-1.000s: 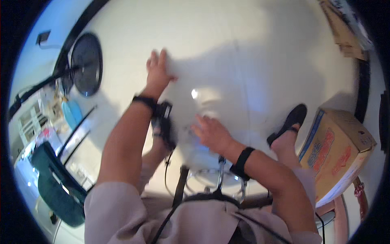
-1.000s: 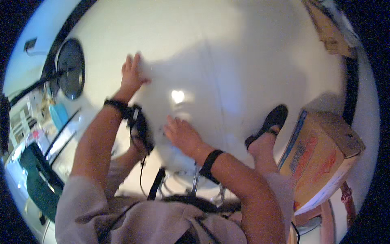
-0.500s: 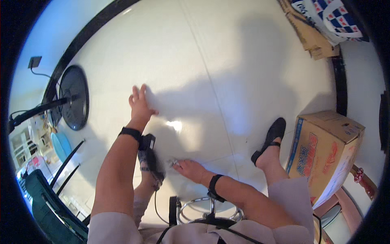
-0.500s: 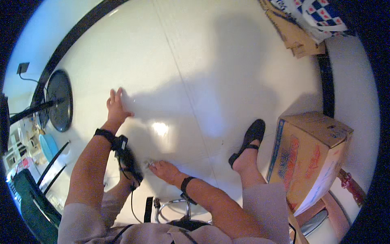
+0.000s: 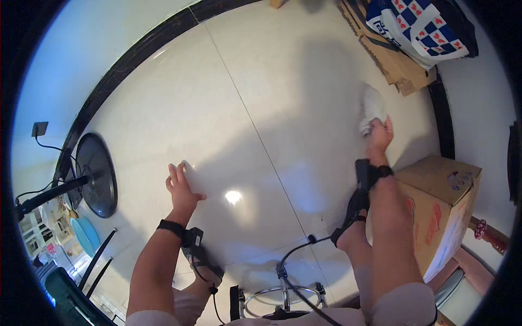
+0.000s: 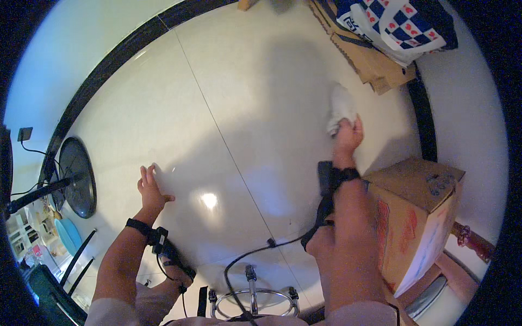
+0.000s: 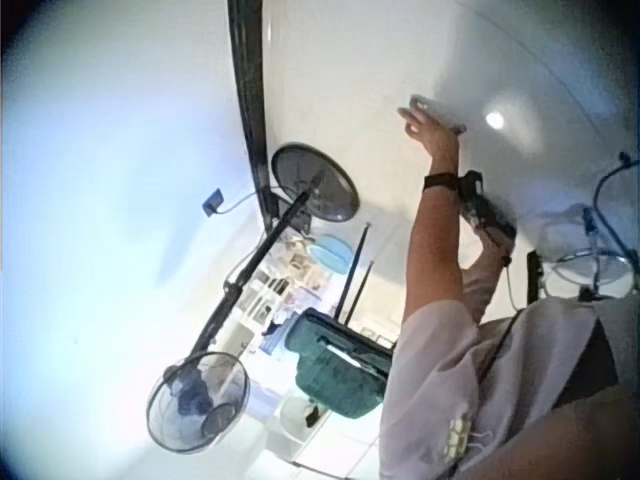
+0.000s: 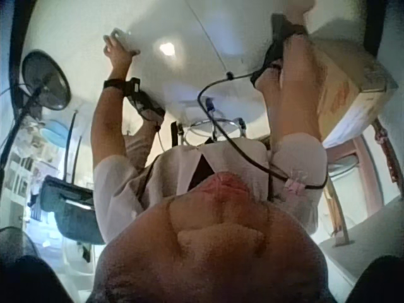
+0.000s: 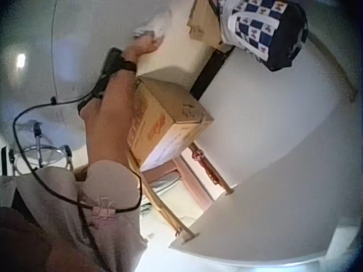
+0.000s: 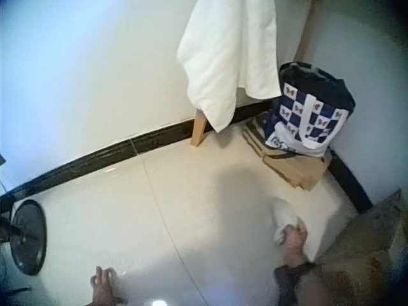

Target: The person wipes the floor with a cloth, moves cardboard boxes and a blue bag, and then picks up a manual air pump from a green chair.

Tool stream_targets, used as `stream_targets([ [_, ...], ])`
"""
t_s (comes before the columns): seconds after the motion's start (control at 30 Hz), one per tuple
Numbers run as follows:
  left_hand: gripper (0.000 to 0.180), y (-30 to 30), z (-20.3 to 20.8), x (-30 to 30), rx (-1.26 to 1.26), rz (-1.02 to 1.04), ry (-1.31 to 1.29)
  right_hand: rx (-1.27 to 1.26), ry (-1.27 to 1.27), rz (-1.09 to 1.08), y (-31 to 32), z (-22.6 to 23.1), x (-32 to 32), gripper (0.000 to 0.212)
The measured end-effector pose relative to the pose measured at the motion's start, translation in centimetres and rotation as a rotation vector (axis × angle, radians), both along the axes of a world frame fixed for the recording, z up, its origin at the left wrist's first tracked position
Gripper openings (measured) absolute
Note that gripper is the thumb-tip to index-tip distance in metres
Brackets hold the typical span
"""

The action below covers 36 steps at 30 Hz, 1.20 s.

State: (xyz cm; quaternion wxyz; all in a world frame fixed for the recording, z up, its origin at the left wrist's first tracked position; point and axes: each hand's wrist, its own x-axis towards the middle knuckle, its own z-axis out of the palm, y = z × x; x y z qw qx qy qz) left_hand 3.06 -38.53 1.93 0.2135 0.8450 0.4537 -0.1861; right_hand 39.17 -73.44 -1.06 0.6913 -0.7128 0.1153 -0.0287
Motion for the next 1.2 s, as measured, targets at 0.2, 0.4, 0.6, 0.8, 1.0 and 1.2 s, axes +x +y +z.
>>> stream_targets([
  [0.2, 0.117, -0.1, 0.3, 0.3, -0.006, -0.01, 0.027, -1.01, 0.156, 0.141, 0.6, -4.3, 10.1, 0.073],
  [0.4, 0.119, 0.2, -0.7, 0.4, 0.008, -0.081, -0.016, -1.071, -0.426, 0.47, 11.8, -6.1, 13.5, 0.063],
  [0.6, 0.12, 0.3, -0.8, -0.3, -0.007, -0.046, 0.022, -0.565, -0.593, 0.988, 18.4, -4.2, -2.5, 0.055],
  [0.8, 0.122, 0.3, -1.5, -0.1, 0.015, -0.16, 0.087, -0.285, -0.302, 1.714, 6.7, -2.0, -28.7, 0.024],
  [1.0, 0.121, 1.9, -2.6, -2.0, 0.14, -0.285, 0.037, -0.396, -0.318, 2.196, 4.8, 1.1, -34.9, 0.027],
  [1.2, 0.116, 3.2, -3.9, -2.2, 0.116, -0.225, -0.013, -0.108, -0.229, 1.399, 5.9, 0.5, -21.5, 0.06],
])
